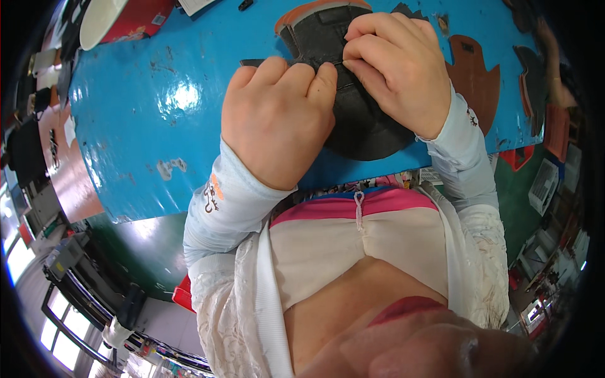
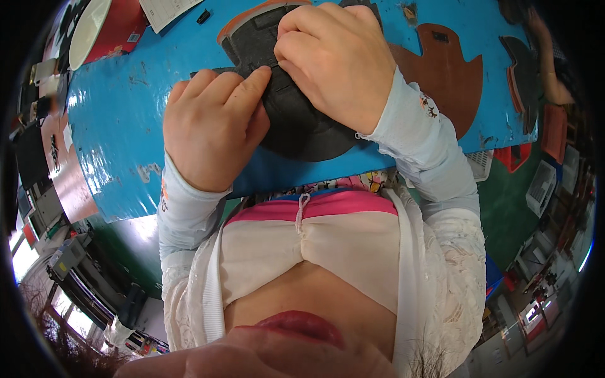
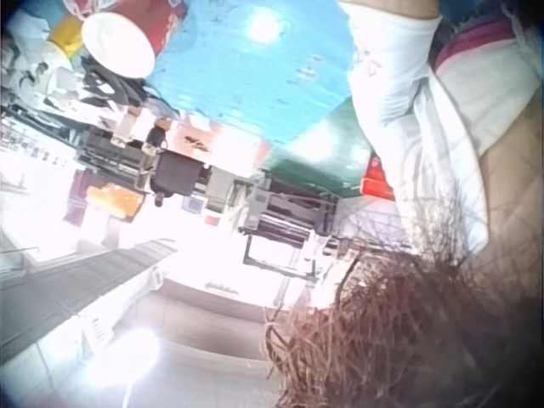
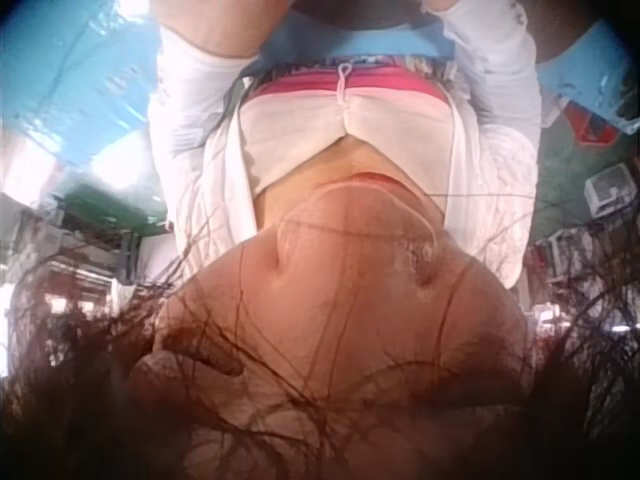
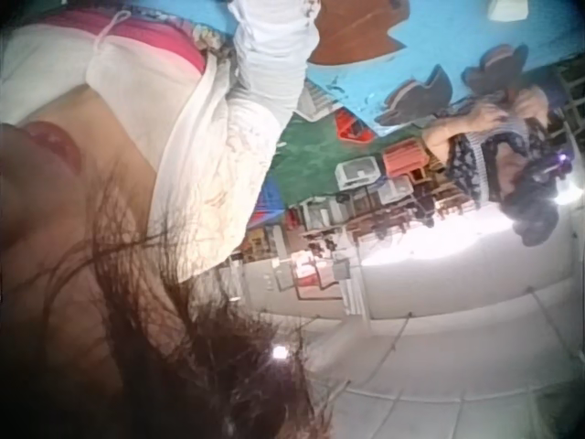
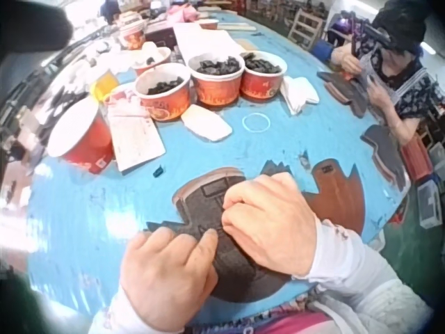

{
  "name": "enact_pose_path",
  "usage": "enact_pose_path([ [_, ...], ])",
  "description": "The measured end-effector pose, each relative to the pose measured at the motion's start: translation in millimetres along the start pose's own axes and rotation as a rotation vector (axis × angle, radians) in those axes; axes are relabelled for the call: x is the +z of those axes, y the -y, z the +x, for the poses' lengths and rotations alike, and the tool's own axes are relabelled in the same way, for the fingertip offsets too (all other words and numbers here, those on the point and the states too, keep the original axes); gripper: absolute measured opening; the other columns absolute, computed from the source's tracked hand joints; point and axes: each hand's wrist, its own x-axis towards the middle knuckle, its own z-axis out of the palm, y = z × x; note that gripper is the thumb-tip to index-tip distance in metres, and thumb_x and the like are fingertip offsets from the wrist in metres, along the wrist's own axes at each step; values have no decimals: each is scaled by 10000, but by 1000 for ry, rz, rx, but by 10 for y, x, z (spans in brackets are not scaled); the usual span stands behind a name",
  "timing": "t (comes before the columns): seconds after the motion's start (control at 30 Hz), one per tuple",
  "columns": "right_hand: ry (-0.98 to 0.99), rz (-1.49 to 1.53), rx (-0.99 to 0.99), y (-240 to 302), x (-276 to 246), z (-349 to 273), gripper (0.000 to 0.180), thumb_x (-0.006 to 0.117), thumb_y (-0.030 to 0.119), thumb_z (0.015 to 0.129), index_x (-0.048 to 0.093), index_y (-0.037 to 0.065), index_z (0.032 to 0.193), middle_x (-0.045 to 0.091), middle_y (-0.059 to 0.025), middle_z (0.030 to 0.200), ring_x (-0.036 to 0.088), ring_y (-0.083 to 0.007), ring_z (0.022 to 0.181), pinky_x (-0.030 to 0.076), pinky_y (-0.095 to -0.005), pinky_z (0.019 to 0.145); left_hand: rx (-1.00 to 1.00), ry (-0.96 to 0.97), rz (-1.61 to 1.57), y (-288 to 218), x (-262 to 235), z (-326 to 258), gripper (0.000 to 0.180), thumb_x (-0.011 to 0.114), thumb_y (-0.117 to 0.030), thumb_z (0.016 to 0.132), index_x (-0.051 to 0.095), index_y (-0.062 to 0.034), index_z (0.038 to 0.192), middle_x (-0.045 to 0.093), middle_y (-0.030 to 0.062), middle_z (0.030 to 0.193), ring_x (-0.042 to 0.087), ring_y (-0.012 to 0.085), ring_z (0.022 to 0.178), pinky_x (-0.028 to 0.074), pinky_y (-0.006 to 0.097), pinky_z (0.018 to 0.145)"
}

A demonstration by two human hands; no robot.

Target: Hand-assembling small components and decorative elements onto shoe upper sections at a factory workbench.

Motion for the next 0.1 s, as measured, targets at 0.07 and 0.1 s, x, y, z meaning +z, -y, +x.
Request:
enact_pose_path([
  [0.07, -7, -1, -9, -10, 2, 10, 156, 708, 61, 713, 621, 99, 838, 613, -5, 988, 580, -200, 847, 395, -326, 750, -5, 14, 7, 8, 27, -4, 300, 673, -103, 599, 679, -98, 899, 520, -4, 647, 530, 188, 645, 407, 320, 578],
  [0.1, -11, -2, -18, -7, -11, 7, 159, 709, 64, 707, 629, 108, 838, 619, -7, 1018, 579, -209, 866, 393, -333, 756, -12, 29, 11, -2, 35, 0, 313, 677, -103, 609, 676, -99, 921, 525, -3, 654, 531, 190, 646, 408, 323, 580],
])
